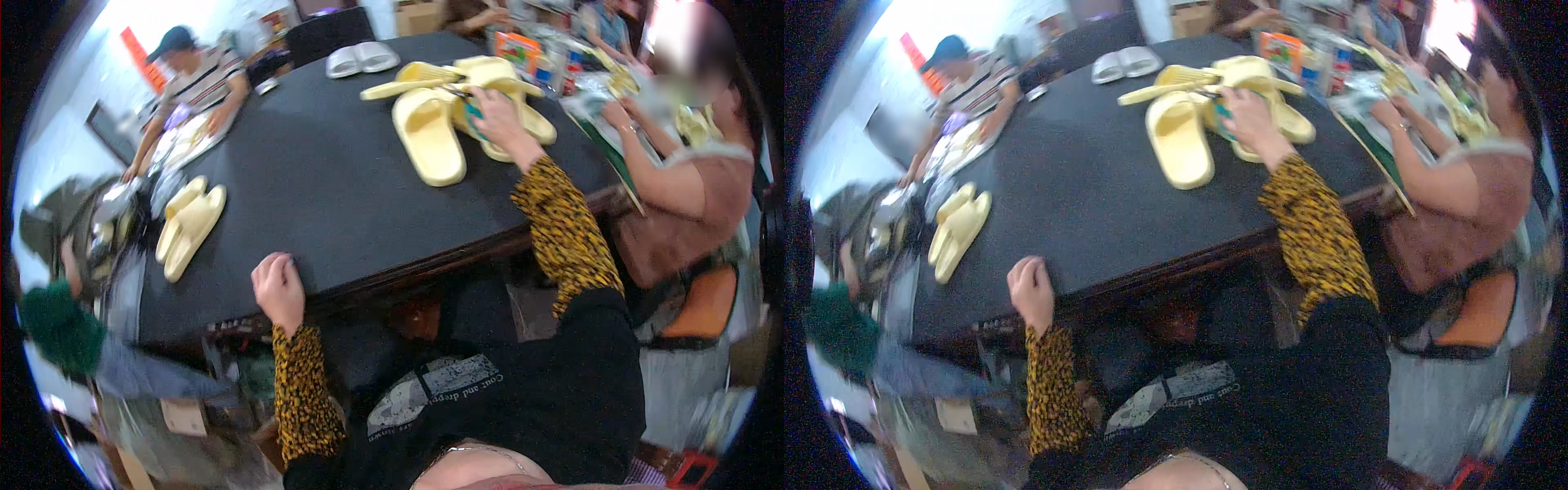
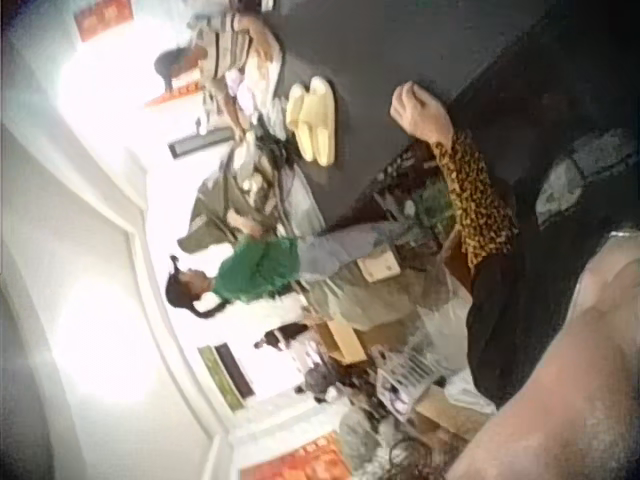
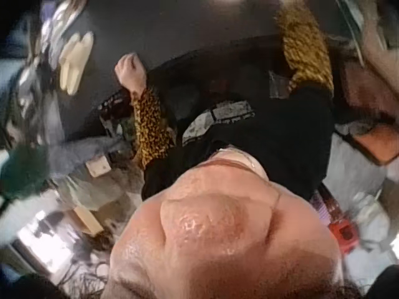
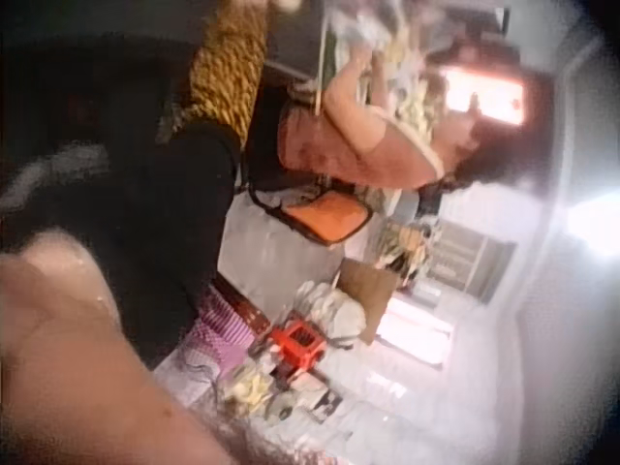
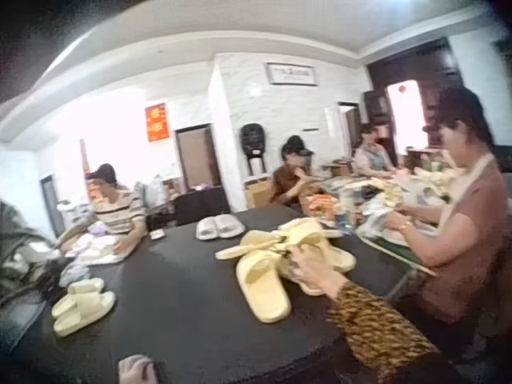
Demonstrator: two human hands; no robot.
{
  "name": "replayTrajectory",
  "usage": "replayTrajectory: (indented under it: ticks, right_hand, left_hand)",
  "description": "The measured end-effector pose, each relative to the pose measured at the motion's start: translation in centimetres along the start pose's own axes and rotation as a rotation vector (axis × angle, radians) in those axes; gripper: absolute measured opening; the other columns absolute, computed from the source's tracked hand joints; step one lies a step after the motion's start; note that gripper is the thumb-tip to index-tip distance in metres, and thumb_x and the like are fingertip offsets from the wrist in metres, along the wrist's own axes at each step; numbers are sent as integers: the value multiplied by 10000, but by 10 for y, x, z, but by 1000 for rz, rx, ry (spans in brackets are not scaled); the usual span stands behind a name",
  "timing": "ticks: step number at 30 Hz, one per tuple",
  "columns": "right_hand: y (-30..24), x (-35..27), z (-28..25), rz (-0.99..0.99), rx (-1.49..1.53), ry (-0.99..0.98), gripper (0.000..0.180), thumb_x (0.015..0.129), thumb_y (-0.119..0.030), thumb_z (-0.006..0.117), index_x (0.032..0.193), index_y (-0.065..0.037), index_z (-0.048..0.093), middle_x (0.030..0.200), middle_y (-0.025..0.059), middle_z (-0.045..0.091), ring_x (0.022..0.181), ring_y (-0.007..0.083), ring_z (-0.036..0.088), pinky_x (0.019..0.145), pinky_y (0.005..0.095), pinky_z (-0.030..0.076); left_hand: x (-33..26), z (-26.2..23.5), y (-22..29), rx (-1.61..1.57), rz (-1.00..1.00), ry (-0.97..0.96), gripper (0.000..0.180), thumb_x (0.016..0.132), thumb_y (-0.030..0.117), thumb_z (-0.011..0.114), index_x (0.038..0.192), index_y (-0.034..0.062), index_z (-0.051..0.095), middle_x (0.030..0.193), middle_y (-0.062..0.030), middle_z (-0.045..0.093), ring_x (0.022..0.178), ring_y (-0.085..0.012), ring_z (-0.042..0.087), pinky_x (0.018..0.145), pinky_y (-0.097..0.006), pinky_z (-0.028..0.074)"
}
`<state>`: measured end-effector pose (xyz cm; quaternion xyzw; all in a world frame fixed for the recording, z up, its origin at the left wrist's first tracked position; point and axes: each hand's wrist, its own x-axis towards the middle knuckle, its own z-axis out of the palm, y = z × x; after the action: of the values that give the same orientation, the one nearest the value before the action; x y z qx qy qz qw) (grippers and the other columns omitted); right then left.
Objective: The person trims excess plastic from slide sandals using scissors, cutting along the edges and straps of multiple pairs.
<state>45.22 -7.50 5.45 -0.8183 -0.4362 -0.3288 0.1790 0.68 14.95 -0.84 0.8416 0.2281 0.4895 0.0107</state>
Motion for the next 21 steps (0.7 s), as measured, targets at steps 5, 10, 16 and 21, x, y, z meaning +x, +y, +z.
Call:
replayTrajectory:
  ticks: [5, 10, 16, 21]
  right_hand:
    - [-13, -28, -5, -7, 194, 129, 425, 838, -153, 618, 1223, -8, 512, 1050, 213, 609, 972, 388, 582, 859, 446, 462]
    - [-61, -33, -40, 55, 346, 19, 447, 868, -153, 628, 1280, -44, 496, 1038, 186, 594, 925, 311, 613, 805, 395, 499]
    - [-158, -30, -63, -260, 456, -129, 507, 789, -86, 662, 1268, -54, 498, 993, 180, 598, 920, 324, 602, 788, 416, 489]
    - [-180, -36, -35, -340, 499, -218, 545, 784, -145, 675, 1283, -65, 472, 945, 184, 612, 894, 354, 608, 760, 436, 498]
  left_hand:
    - [-1, -9, -7, -8, 7, 24, 47, 792, 50, 651, 838, 57, 656, 921, -67, 654, 888, -283, 601, 800, -383, 483]
    - [-2, -11, -9, -14, -24, 59, 34, 792, 72, 651, 825, 76, 645, 913, -38, 636, 886, -255, 592, 786, -358, 482]
    - [-3, -13, -9, 5, -40, 57, 35, 788, 84, 662, 819, 82, 647, 912, -32, 621, 882, -250, 581, 784, -355, 478]
    - [0, -10, -5, -7, -26, 34, 37, 788, 83, 664, 822, 81, 650, 916, -34, 622, 889, -251, 581, 788, -359, 477]
